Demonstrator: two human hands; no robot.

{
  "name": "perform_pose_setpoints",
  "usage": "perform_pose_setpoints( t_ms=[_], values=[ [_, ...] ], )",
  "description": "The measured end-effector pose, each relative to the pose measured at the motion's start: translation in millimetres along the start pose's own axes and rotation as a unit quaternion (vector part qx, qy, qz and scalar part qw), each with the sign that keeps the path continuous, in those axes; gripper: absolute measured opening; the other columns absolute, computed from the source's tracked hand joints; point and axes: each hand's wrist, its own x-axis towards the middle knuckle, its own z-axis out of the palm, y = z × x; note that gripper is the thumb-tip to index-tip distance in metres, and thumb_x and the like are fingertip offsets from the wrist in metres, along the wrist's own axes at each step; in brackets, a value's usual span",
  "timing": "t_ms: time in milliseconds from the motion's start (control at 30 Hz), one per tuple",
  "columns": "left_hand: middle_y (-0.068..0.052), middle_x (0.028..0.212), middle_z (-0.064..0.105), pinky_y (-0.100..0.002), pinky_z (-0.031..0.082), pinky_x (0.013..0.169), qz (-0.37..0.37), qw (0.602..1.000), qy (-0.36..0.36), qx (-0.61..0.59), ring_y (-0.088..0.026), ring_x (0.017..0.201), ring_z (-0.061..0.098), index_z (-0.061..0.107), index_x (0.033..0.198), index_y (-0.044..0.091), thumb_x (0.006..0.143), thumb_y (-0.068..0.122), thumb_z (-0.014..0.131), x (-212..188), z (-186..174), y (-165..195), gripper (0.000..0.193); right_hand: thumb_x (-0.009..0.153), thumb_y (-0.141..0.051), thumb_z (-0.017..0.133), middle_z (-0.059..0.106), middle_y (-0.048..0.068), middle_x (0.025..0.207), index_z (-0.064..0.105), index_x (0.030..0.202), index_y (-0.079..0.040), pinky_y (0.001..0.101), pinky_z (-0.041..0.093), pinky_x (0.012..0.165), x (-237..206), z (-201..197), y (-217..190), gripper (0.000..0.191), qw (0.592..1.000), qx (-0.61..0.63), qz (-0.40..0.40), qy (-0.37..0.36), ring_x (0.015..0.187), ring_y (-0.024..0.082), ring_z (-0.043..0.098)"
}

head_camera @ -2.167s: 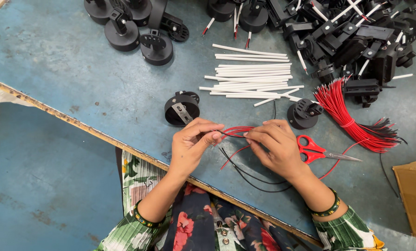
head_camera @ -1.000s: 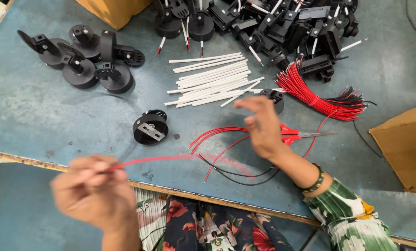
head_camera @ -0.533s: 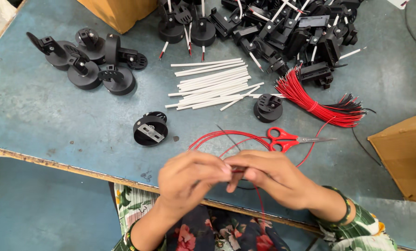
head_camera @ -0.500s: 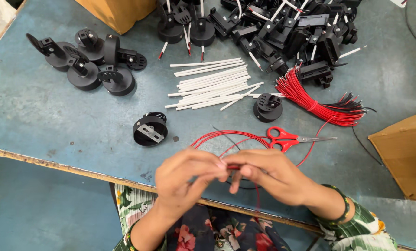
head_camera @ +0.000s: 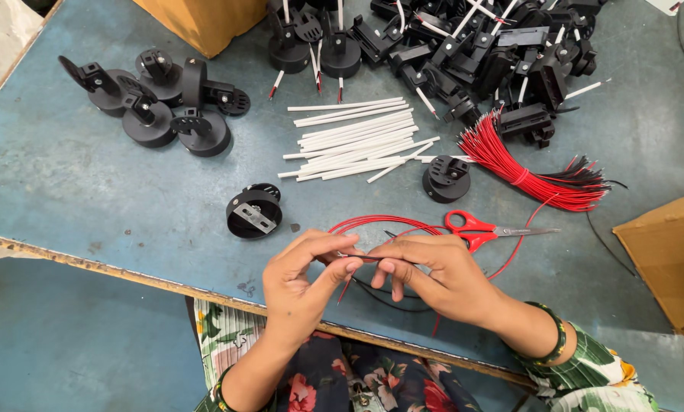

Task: The person assembles small black circular electrical components by inserting white plastic rods and red and black wires into them. They repeatedly pick up components, insert rods and wires, and place the assembled units on the table.

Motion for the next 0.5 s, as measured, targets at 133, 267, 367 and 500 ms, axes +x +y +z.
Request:
perform_pose_setpoints(
  t_ms=[133,267,367,500],
  values=[
    [-0.009,0.097,0.072,-0.023,0.054,0.069,-0.017,1.0,-0.02,-0.014,-0.012,0.083,0.067,0.078,0.108,0.001,0.089,0.001,0.077,0.1,-4.0,-1.6,0.019,0.101,-0.017,0.06,0.078,0.006,0.08,0.075,0.116,0.0,0.0248,0.053,0.054,-0.9,-0.6,8.3,0.027,0.999,0.026,0.034,-0.019,0.056,0.01,0.069],
    [-0.01,0.099,0.072,-0.023,0.056,0.072,-0.008,0.999,-0.019,-0.027,-0.012,0.086,0.068,0.077,0.103,-0.001,0.09,-0.001,0.075,1.9,-7.5,-6.3,0.013,0.105,-0.02,0.055,0.077,0.009,0.081,0.073,0.119,0.004,0.0266,0.053,0.055,1.8,-7.5,22.6,0.033,0.975,0.167,0.118,-0.088,0.057,0.012,0.068],
    [-0.011,0.102,0.071,-0.024,0.058,0.075,-0.004,0.998,0.003,-0.057,-0.013,0.088,0.067,0.075,0.104,-0.004,0.092,-0.004,0.073,4.3,-10.5,-10.3,0.012,0.108,-0.024,0.051,0.075,0.01,0.092,0.07,0.124,0.005,0.0293,0.055,0.071,7.3,-13.5,31.6,0.038,0.961,0.234,0.116,-0.089,0.074,0.014,0.069],
    [-0.013,0.103,0.069,-0.025,0.057,0.074,-0.001,0.995,0.03,-0.096,-0.013,0.082,0.066,0.072,0.105,-0.006,0.094,-0.006,0.072,6.9,-18.9,-14.5,0.012,0.106,-0.025,0.052,0.069,0.01,0.118,0.063,0.13,0.001,0.0336,0.054,0.099,15.2,-15.5,33.8,0.037,0.986,0.161,0.02,0.043,0.11,0.018,0.068]
  ],
)
